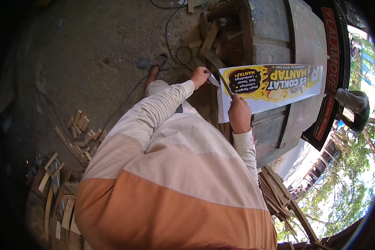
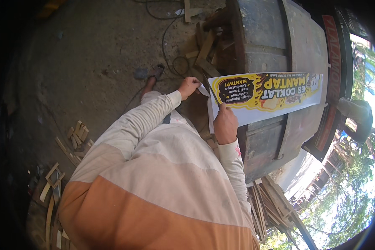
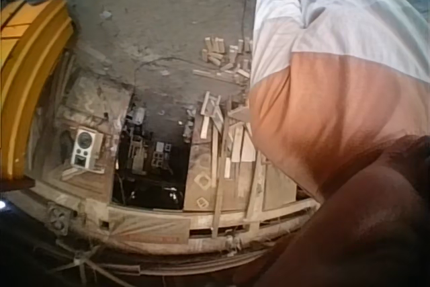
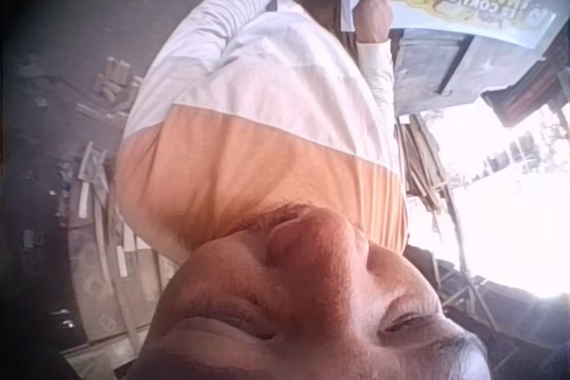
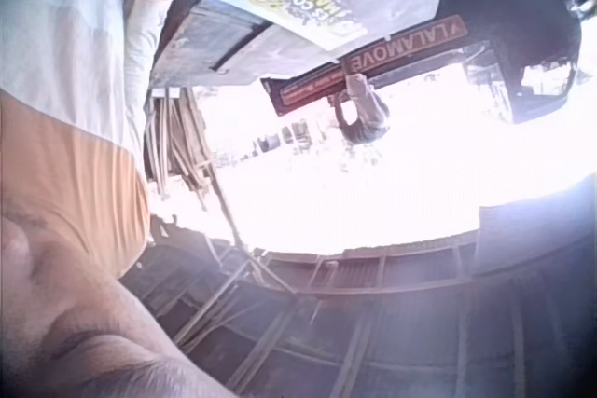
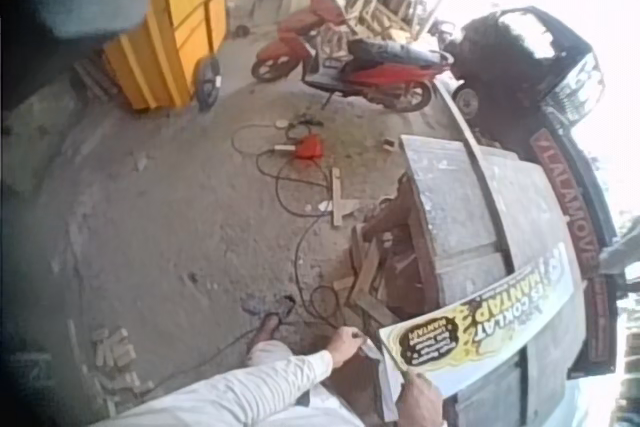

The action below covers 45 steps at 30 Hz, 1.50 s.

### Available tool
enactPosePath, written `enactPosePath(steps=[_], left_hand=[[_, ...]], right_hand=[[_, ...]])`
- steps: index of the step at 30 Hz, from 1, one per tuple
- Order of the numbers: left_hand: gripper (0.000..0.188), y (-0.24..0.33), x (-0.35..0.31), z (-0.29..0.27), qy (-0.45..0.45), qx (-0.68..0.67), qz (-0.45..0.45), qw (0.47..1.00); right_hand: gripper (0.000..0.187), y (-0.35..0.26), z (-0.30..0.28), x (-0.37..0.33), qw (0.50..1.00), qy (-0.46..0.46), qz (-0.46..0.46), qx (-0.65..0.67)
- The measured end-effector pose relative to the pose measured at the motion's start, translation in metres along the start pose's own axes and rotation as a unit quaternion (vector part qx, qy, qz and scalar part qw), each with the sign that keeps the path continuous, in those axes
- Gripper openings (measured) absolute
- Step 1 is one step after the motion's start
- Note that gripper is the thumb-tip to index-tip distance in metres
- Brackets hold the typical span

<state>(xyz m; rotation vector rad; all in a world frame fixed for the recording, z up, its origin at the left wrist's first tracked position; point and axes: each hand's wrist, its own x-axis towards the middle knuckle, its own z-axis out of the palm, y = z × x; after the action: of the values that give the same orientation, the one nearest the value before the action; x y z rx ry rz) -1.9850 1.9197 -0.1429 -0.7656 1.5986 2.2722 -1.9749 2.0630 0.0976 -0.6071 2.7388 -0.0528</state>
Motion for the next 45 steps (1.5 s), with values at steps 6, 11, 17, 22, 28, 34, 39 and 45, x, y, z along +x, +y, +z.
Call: enactPosePath(steps=[6, 11, 17, 22, 28, 34, 39, 45], left_hand=[[0.019, -0.024, -0.001, 0.017, 0.046, -0.082, -0.056, 0.994], [0.023, -0.042, -0.006, 0.031, 0.16, 0.089, -0.018, 0.983], [0.023, -0.004, -0.034, 0.035, 0.176, 0.008, -0.045, 0.983], [0.02, -0.013, -0.032, 0.035, 0.165, -0.097, -0.09, 0.977], [0.019, -0.037, -0.027, 0.033, 0.161, -0.161, -0.127, 0.965], [0.021, -0.077, -0.018, 0.021, 0.169, -0.048, -0.142, 0.974], [0.019, -0.073, -0.034, 0.02, 0.179, -0.158, -0.159, 0.958], [0.015, -0.082, -0.035, 0.021, 0.197, -0.141, -0.132, 0.961]], right_hand=[[0.012, 0.021, 0.026, -0.008, 0.998, -0.044, -0.005, -0.033], [0.009, 0.019, 0.032, -0.01, 0.999, -0.037, 0.018, -0.034], [0.009, 0.014, 0.026, -0.016, 0.999, -0.025, 0.009, -0.031], [0.007, 0.029, 0.046, -0.018, 0.999, -0.012, -0.034, -0.04], [0.005, 0.023, 0.018, -0.03, 0.997, -0.043, -0.02, -0.053], [0.007, 0.036, 0.047, -0.038, 0.997, -0.045, -0.036, -0.055], [0.007, 0.023, 0.013, -0.049, 0.998, -0.033, -0.026, -0.055], [0.007, 0.041, 0.055, -0.064, 0.997, -0.05, -0.022, -0.062]])
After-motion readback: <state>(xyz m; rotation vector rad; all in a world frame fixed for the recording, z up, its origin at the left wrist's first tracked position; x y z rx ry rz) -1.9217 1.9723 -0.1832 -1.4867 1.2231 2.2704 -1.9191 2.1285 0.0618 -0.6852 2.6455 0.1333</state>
